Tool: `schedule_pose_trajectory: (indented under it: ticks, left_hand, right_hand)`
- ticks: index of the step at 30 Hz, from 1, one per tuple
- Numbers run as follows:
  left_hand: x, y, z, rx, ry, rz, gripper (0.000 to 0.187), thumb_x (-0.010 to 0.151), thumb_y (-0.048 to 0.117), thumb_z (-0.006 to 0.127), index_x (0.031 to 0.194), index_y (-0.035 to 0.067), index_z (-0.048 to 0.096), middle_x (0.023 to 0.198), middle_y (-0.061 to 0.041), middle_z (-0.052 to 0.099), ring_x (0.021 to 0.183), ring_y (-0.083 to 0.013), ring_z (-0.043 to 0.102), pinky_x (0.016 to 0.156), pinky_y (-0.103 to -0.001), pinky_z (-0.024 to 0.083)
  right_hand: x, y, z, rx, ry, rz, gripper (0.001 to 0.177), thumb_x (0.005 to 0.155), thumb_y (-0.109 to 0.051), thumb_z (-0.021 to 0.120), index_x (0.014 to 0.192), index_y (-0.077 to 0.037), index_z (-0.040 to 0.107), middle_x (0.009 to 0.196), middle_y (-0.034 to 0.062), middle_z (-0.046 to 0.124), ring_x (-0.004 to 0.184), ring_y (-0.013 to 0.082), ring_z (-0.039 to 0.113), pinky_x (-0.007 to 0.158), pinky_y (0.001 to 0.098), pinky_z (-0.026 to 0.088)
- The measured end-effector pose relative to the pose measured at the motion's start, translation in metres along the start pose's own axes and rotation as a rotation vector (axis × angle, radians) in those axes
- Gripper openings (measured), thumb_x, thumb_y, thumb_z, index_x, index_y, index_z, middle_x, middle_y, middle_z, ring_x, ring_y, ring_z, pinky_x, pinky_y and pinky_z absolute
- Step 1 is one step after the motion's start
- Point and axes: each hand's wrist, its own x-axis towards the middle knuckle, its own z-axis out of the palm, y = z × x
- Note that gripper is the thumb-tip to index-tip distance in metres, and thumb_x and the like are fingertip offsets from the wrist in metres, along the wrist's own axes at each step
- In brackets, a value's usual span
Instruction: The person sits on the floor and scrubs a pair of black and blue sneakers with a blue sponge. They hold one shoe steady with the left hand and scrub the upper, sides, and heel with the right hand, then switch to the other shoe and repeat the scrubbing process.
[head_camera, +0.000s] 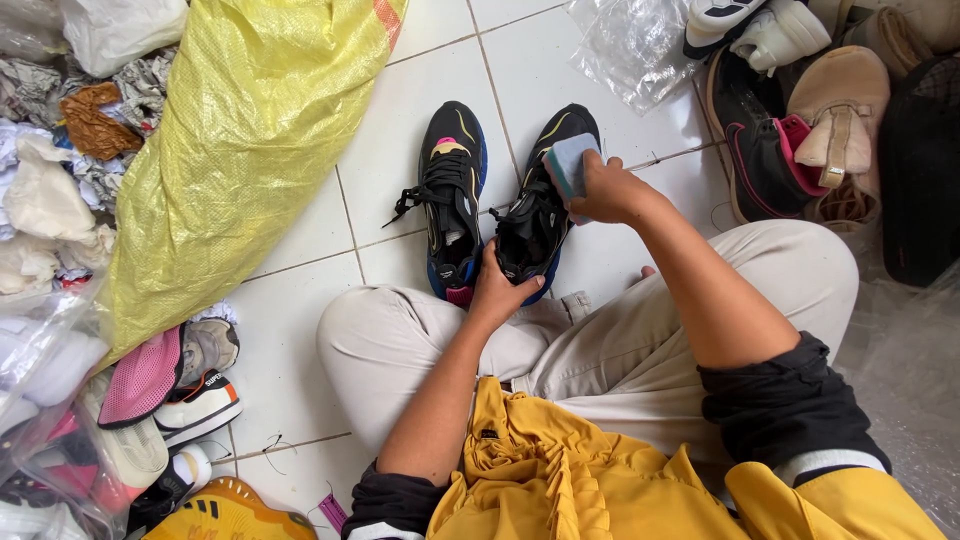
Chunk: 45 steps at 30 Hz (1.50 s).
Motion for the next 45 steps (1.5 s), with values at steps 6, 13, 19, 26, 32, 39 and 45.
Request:
schedule_pose_trajectory:
  ticks: [6,13,19,26,32,39,45]
  left_hand:
    - [0.005,-0.003,-0.001,-0.007,-0.017,-0.001,0.109,0.071,0.044,0.083,0.157,0.014,0.022,0.155,-0.025,0.039,0.143,-0.0449,0.041,0.117,-0.056,0.039]
    - [-0.001,0.008,-0.004,0.015,-0.011,0.008,0.110,0.070,0.045,0.081,0.157,0.013,0.021,0.154,-0.027,0.040,0.141,-0.0468,0.043,0.116,-0.058,0.039]
    - [-0.009,0.025,-0.014,-0.016,-0.050,0.044,0.113,0.074,0.047,0.083,0.159,0.010,0.019,0.154,-0.030,0.039,0.141,-0.0503,0.041,0.115,-0.063,0.037]
    - [0.012,0.002,-0.009,-0.022,-0.051,0.032,0.116,0.071,0.048,0.084,0.160,0.014,0.018,0.157,-0.029,0.036,0.143,-0.0498,0.039,0.116,-0.061,0.038]
    - [0.015,0.002,-0.002,0.005,-0.136,0.084,0.123,0.071,0.053,0.086,0.162,0.009,0.017,0.160,-0.028,0.033,0.147,-0.0437,0.036,0.123,-0.053,0.032]
    - [0.011,0.019,-0.017,-0.272,-0.103,0.241,0.092,0.101,0.046,0.062,0.162,0.000,0.011,0.163,-0.036,0.014,0.152,-0.0505,0.013,0.125,-0.059,0.016]
    - [0.039,0.036,-0.028,0.064,-0.064,0.387,0.070,0.103,0.015,0.055,0.162,0.004,0.018,0.166,-0.027,0.016,0.153,-0.0456,0.017,0.122,-0.059,0.025]
  right_hand:
    - [-0.038,-0.031,0.001,-0.069,-0.122,-0.062,0.080,0.084,-0.023,0.079,0.148,0.009,0.042,0.116,0.0456,0.060,0.092,0.0549,0.072,0.073,0.0612,0.060]
    - [-0.052,-0.036,0.025,-0.321,-0.193,-0.159,0.081,0.080,-0.032,0.083,0.143,0.006,0.047,0.106,0.0370,0.067,0.084,0.0473,0.076,0.067,0.0568,0.062]
    - [-0.077,-0.059,-0.007,-0.310,-0.302,-0.201,0.077,0.075,-0.035,0.085,0.143,-0.011,0.057,0.115,0.0281,0.069,0.095,0.0437,0.075,0.078,0.0577,0.061]
    - [-0.043,-0.029,-0.068,0.043,-0.110,-0.078,0.072,0.083,-0.024,0.075,0.149,-0.003,0.054,0.122,0.0411,0.064,0.111,0.0559,0.066,0.091,0.0672,0.054]
    - [0.042,0.030,0.003,-0.170,0.350,-0.026,0.066,0.088,-0.024,0.079,0.147,-0.006,0.055,0.116,0.0376,0.059,0.103,0.0558,0.065,0.066,0.0674,0.059]
    - [0.025,0.020,0.012,-0.270,0.226,-0.042,0.065,0.083,-0.029,0.075,0.143,-0.008,0.061,0.107,0.0333,0.065,0.092,0.0475,0.072,0.064,0.0602,0.062]
    - [-0.018,-0.011,-0.010,-0.236,0.046,-0.048,0.067,0.083,-0.029,0.077,0.142,-0.003,0.061,0.108,0.0392,0.067,0.087,0.0492,0.074,0.066,0.0608,0.061]
